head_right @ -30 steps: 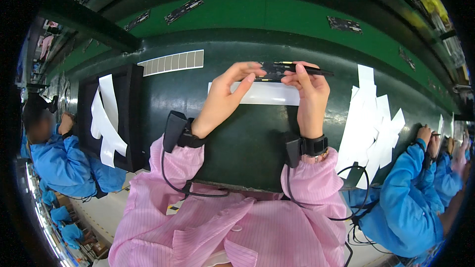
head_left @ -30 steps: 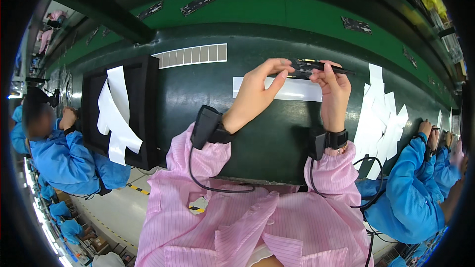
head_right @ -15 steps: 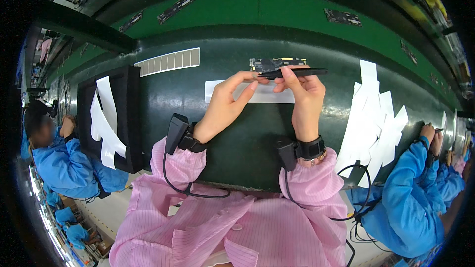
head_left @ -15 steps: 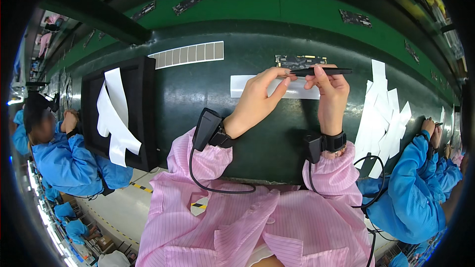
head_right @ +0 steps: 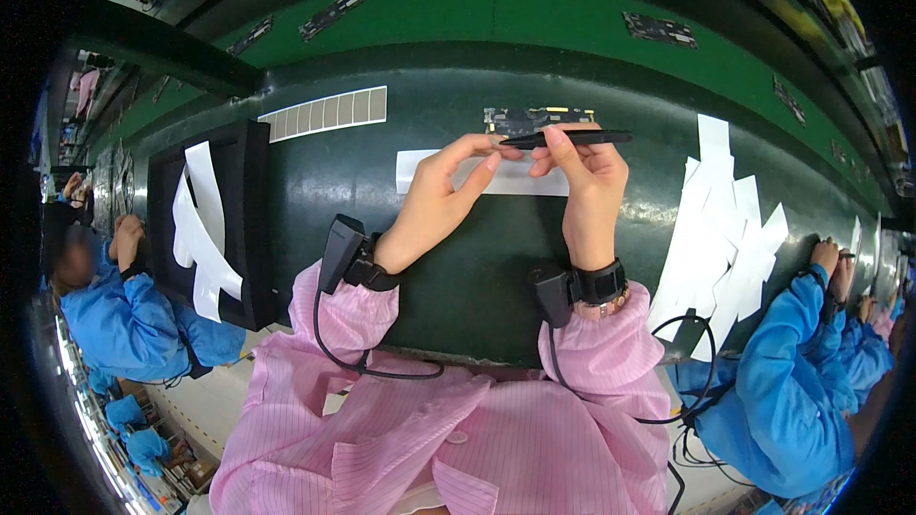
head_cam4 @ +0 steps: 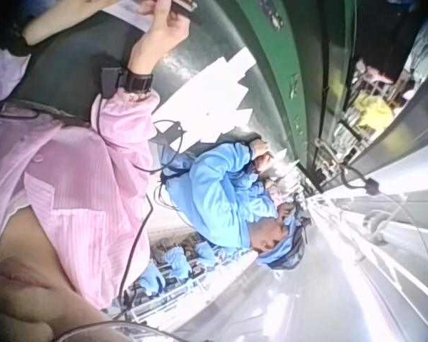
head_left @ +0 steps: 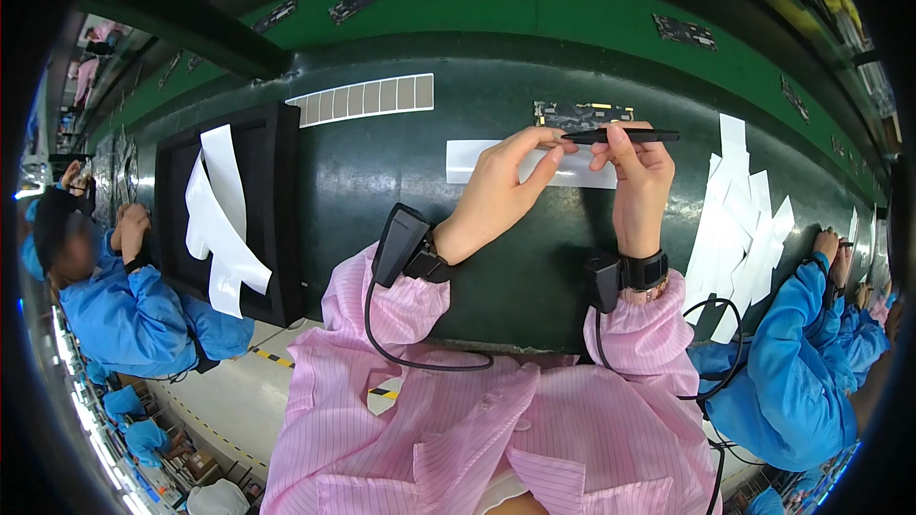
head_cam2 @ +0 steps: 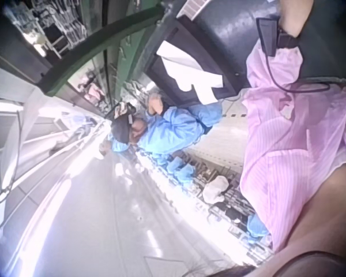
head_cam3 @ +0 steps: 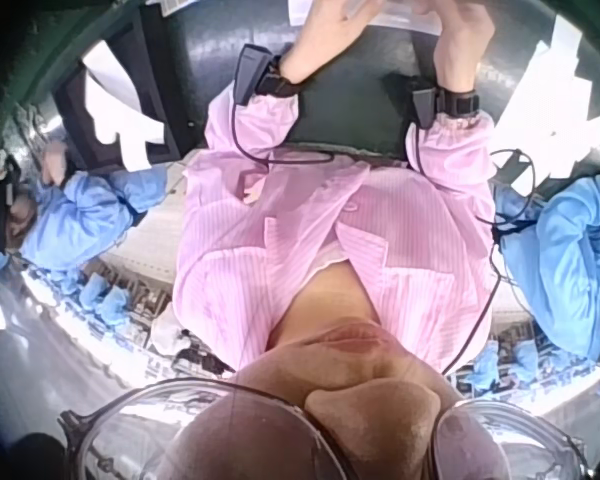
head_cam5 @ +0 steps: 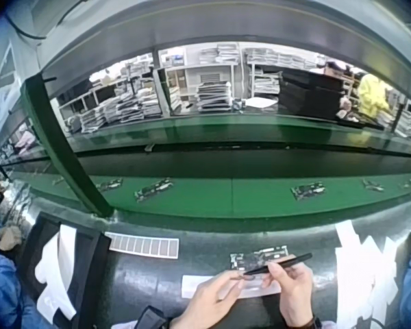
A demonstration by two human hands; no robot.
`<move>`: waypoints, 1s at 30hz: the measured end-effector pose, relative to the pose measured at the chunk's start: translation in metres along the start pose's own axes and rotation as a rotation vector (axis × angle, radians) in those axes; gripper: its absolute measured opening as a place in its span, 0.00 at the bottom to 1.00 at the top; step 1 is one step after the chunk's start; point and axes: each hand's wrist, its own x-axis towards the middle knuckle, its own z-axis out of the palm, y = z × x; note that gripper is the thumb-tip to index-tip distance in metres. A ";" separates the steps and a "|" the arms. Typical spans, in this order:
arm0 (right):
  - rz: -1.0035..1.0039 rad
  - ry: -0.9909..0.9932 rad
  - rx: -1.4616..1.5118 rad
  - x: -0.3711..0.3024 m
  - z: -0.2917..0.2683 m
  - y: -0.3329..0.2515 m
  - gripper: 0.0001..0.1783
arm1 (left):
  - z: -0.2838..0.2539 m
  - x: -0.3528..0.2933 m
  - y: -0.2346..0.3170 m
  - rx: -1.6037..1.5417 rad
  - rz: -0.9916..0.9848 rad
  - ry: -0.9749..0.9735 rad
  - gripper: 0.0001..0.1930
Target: The worker is using a stylus tool to apply or press components onto small circuit boards at a factory workbench.
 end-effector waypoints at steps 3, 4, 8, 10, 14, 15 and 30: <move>-0.030 0.018 0.001 -0.001 0.001 0.000 0.07 | 0.000 -0.001 0.002 -0.027 -0.020 -0.012 0.10; -0.029 0.017 0.001 -0.001 0.001 0.001 0.07 | 0.000 -0.001 0.003 -0.028 -0.019 -0.024 0.10; -0.049 0.034 0.022 -0.002 0.003 0.001 0.07 | 0.000 -0.001 -0.001 0.032 0.088 -0.014 0.13; -0.054 0.036 0.028 -0.002 0.003 0.000 0.07 | -0.002 -0.001 0.001 0.079 0.072 -0.012 0.13; 0.000 0.048 0.053 0.008 -0.002 -0.003 0.07 | -0.013 -0.002 0.007 0.382 0.130 -0.034 0.12; 0.056 0.045 0.038 0.013 -0.004 -0.003 0.08 | -0.017 -0.003 0.006 0.382 0.129 -0.035 0.12; 0.188 -0.102 -0.342 0.057 -0.003 0.007 0.11 | -0.016 -0.007 0.004 0.803 0.371 -0.217 0.17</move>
